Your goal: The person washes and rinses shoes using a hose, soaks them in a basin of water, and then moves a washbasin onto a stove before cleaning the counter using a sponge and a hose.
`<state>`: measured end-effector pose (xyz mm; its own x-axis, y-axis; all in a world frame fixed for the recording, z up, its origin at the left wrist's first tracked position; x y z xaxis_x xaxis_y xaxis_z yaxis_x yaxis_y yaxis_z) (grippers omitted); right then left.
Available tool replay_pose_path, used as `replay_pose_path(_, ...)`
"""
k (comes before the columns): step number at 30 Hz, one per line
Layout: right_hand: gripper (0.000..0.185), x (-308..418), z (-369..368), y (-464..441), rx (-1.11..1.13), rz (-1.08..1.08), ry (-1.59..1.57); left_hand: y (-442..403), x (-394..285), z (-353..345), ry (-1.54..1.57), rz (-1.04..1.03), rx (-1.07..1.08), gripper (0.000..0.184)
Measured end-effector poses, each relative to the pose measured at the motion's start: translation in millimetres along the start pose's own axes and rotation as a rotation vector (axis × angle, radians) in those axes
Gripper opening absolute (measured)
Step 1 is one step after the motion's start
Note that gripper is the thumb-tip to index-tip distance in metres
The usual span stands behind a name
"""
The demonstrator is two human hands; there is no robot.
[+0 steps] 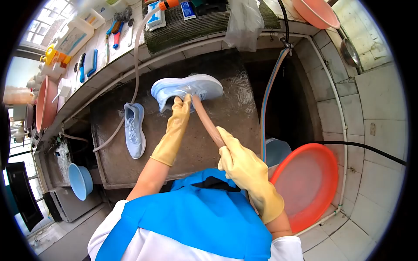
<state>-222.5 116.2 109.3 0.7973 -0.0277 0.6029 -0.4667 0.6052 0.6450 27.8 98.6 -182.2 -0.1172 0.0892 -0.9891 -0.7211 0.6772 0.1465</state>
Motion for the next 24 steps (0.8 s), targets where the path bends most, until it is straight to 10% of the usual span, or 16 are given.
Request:
replay_pose_path(3,0.049,-9.2,-3.5,1.6,-0.04,0.036,-0.078,-4.0,2.1,2.4,-0.036,0.038,0.033,0.051)
replay_pose_path(7,0.049,-4.5,-6.0,1.6,-0.098,0.038,-0.139,-2.1,-70.9,-10.6,0.2,0.614,-0.417,0.071)
replay_pose_path(9,0.05,-4.7,-7.7,2.5,-0.081,0.076,-0.142,4.0,-118.2,-16.6,0.146,0.821,-0.531,0.05)
replay_pose_path(11,0.05,-4.8,-8.5,5.1,-0.09,0.084,-0.142,-9.3,-101.6,-21.7,0.125,0.661,-0.242,0.038)
replay_pose_path(14,0.05,-8.5,-8.5,9.7,-0.133,0.088,-0.172,-49.6,-90.9,-48.0,0.225,-0.145,0.513,0.022)
replay_pose_path(18,0.051,-14.5,-9.2,10.4,-0.181,0.171,-0.159,-67.2,-96.0,-62.1,0.849,0.095,0.592,0.011)
replay_pose_path(24,0.052,-21.5,-8.0,6.7,-0.183,0.18,-0.122,-69.2,-86.5,-26.9,0.754,0.216,0.418,0.019)
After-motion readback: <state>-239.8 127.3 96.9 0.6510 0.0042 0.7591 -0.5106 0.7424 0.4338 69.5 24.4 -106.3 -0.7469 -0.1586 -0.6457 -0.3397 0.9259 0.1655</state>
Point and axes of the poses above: each hand's wrist, its own y-axis away from the middle knuckle, its own z-axis out of the back of the hand, x = y × z, the point moved 1 cm from there along -y, towards the middle knuckle, and after that the axes turned 10 degrees about y, right-handed, at the moved point
